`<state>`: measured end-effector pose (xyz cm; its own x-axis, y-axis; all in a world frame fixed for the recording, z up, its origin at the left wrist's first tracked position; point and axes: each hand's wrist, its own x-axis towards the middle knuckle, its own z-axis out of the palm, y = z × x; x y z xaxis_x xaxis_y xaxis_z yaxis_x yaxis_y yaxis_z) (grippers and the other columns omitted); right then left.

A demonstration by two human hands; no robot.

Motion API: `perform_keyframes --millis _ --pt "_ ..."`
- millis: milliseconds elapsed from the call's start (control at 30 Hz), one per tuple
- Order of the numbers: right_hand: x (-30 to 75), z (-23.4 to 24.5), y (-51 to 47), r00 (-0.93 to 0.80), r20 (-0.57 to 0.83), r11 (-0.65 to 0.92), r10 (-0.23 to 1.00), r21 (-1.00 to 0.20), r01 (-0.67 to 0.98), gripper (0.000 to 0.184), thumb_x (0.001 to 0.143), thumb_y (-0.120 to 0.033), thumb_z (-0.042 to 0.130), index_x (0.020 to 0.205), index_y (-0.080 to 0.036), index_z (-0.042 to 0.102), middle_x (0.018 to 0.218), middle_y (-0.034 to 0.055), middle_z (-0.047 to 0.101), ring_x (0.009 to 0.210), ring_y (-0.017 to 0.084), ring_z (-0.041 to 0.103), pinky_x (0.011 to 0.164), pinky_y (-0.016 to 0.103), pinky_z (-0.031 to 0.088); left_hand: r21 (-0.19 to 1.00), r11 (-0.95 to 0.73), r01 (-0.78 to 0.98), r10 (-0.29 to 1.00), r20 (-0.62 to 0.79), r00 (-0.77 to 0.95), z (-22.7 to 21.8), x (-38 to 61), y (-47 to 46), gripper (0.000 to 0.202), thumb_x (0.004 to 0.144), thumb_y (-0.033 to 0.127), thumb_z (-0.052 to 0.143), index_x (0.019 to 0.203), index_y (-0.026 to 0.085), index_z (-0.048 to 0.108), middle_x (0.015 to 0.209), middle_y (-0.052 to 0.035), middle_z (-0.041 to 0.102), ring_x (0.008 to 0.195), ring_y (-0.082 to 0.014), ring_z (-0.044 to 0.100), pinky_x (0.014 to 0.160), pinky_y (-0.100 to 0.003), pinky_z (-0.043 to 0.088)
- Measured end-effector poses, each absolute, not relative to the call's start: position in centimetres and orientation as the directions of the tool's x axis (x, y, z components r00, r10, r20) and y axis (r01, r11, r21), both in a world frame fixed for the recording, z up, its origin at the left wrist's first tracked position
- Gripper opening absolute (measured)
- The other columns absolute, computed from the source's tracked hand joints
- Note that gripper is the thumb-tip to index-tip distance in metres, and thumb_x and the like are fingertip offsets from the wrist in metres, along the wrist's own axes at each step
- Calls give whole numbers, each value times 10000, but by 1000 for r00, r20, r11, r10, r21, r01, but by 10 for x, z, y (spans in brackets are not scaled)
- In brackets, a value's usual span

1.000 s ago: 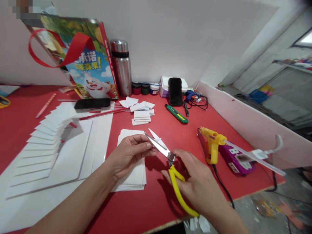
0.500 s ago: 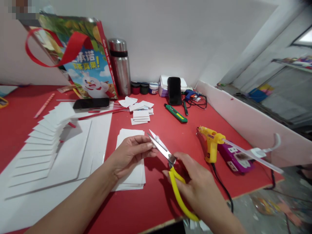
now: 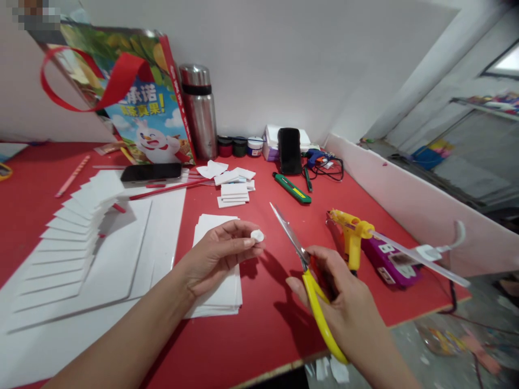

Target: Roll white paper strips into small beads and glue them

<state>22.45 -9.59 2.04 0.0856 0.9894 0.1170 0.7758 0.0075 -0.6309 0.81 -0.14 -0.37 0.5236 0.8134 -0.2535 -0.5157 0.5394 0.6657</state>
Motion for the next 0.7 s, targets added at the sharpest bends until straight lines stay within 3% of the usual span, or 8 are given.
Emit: perform_keyframes --millis 167,300,700 --pt "225 19 -97 -28 88 72 996 -562 824 570 810 -484 731 1251 -248 457 1071 77 626 888 220 655 748 330 563 623 555 -551 812 -263 521 -3 7 -1 156 791 69 753 934 125 730 847 -58 747 785 -140 731 790 -232 599" --pt "221 15 -97 -110 82 136 991 -510 849 647 789 -516 756 1280 -235 440 1152 113 593 1037 276 626 870 421 541 609 577 -544 794 -263 548 -3 7 -1 168 766 77 769 926 121 740 847 -55 744 740 -128 717 741 -217 600" --pt "222 21 -96 -187 162 243 969 -487 839 617 779 -512 776 1242 -248 466 1115 99 617 1001 264 647 841 399 553 644 608 -465 768 -328 549 -6 3 0 155 701 96 811 849 100 764 784 -72 746 646 -124 689 656 -206 569"
